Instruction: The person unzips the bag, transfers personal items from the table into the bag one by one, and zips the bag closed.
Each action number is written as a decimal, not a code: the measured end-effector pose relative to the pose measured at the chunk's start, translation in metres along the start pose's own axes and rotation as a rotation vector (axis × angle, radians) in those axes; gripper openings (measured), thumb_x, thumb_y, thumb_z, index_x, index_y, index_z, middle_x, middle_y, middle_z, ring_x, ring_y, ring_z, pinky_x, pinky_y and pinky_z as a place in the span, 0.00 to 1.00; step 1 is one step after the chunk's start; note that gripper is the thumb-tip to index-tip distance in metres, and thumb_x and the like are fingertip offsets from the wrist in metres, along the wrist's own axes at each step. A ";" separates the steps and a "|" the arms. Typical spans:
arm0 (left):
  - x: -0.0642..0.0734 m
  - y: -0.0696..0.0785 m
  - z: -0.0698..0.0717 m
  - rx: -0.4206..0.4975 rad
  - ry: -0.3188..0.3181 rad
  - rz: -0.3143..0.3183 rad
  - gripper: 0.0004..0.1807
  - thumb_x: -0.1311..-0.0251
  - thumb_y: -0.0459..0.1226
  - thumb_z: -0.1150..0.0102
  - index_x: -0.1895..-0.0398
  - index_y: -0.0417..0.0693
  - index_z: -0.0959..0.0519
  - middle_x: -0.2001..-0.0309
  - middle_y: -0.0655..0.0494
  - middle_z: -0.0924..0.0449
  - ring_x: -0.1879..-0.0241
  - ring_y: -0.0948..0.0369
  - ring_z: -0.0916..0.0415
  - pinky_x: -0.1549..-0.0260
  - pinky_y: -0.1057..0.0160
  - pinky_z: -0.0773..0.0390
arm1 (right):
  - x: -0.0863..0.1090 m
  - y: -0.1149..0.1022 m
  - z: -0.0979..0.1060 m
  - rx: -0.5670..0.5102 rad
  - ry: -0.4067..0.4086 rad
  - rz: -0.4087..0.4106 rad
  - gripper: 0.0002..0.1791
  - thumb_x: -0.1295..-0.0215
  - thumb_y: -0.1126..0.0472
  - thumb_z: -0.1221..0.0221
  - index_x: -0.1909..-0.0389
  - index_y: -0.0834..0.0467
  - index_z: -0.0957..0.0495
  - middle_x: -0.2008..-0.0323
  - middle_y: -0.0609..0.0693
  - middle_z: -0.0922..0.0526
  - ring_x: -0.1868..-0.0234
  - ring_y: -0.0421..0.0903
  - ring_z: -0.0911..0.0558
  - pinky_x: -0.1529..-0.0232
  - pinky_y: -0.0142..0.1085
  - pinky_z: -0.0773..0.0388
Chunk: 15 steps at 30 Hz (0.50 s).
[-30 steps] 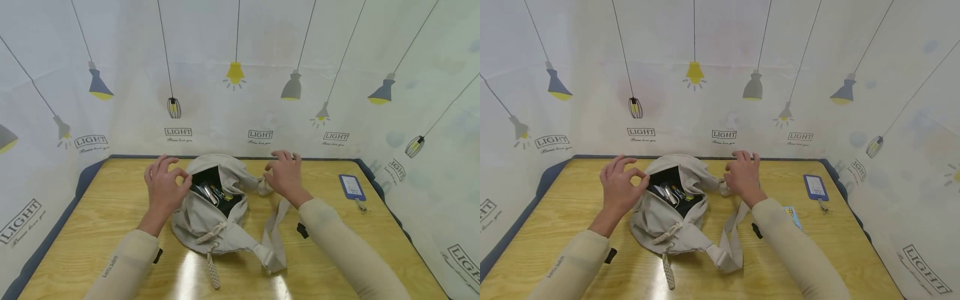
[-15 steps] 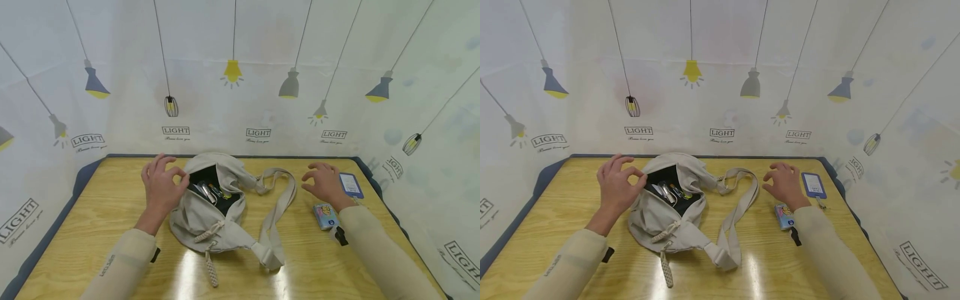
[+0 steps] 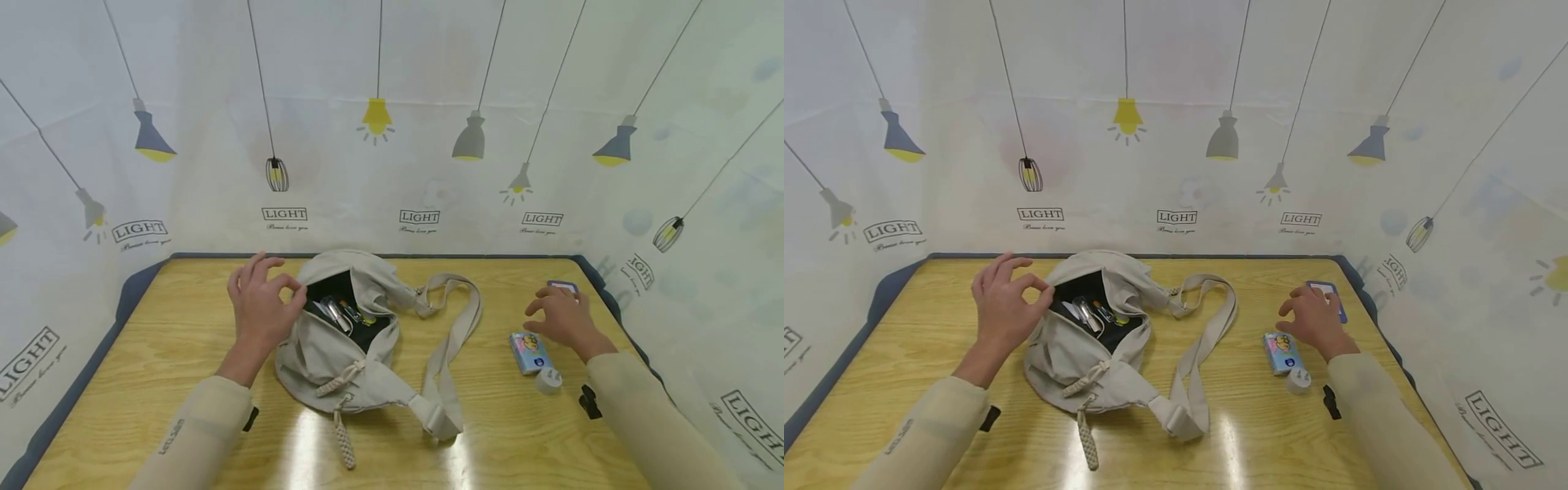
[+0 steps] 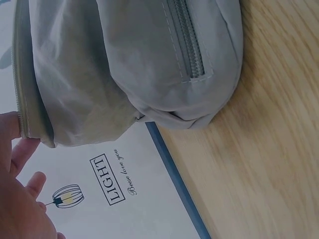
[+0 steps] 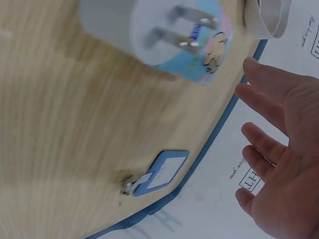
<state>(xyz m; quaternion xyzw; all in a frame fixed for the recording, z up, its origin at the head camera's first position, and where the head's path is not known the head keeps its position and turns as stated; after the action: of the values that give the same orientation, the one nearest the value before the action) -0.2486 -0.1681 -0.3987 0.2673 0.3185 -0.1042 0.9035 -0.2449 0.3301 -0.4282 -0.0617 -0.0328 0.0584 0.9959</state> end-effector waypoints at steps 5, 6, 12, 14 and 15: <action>0.000 -0.001 0.000 -0.003 -0.003 0.004 0.07 0.47 0.39 0.34 0.79 0.48 0.16 0.45 0.46 0.24 0.32 0.44 0.41 0.35 0.38 0.51 | 0.010 0.011 -0.010 -0.001 -0.011 -0.008 0.18 0.42 0.47 0.35 0.55 0.54 0.15 0.38 0.65 0.28 0.37 0.67 0.34 0.42 0.72 0.49; 0.001 -0.001 0.000 -0.004 -0.004 0.004 0.07 0.47 0.39 0.34 0.79 0.48 0.16 0.45 0.46 0.24 0.32 0.44 0.41 0.35 0.38 0.51 | 0.012 0.012 -0.012 0.008 -0.014 -0.012 0.20 0.42 0.45 0.35 0.55 0.54 0.15 0.38 0.65 0.28 0.37 0.67 0.33 0.43 0.72 0.48; 0.001 -0.001 0.000 -0.002 -0.002 0.006 0.07 0.47 0.39 0.34 0.79 0.48 0.16 0.45 0.46 0.24 0.32 0.44 0.41 0.35 0.38 0.51 | 0.020 0.015 -0.019 0.052 -0.062 -0.049 0.26 0.43 0.36 0.38 0.56 0.53 0.15 0.38 0.67 0.28 0.38 0.68 0.33 0.44 0.73 0.44; 0.001 -0.001 0.000 0.002 0.000 0.005 0.07 0.47 0.39 0.34 0.79 0.48 0.16 0.45 0.46 0.24 0.32 0.44 0.41 0.35 0.38 0.51 | 0.021 0.015 -0.020 0.057 -0.073 -0.059 0.27 0.44 0.34 0.38 0.58 0.53 0.14 0.38 0.67 0.28 0.37 0.68 0.33 0.44 0.74 0.45; 0.001 -0.001 0.000 0.002 0.000 0.004 0.07 0.47 0.39 0.34 0.79 0.48 0.16 0.45 0.46 0.24 0.32 0.44 0.41 0.35 0.38 0.51 | 0.021 0.015 -0.021 0.053 -0.078 -0.062 0.28 0.45 0.33 0.38 0.59 0.53 0.14 0.38 0.66 0.27 0.37 0.68 0.33 0.44 0.74 0.45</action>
<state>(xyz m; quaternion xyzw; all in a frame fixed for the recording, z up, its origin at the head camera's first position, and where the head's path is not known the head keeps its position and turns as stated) -0.2483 -0.1691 -0.3995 0.2690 0.3179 -0.1026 0.9033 -0.2239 0.3450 -0.4495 -0.0318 -0.0718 0.0305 0.9964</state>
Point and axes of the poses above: each hand's wrist, its own x-axis away from the middle knuckle, its own z-axis out of the back of the hand, y = z × x, the point moved 3 cm from there along -x, towards the middle knuckle
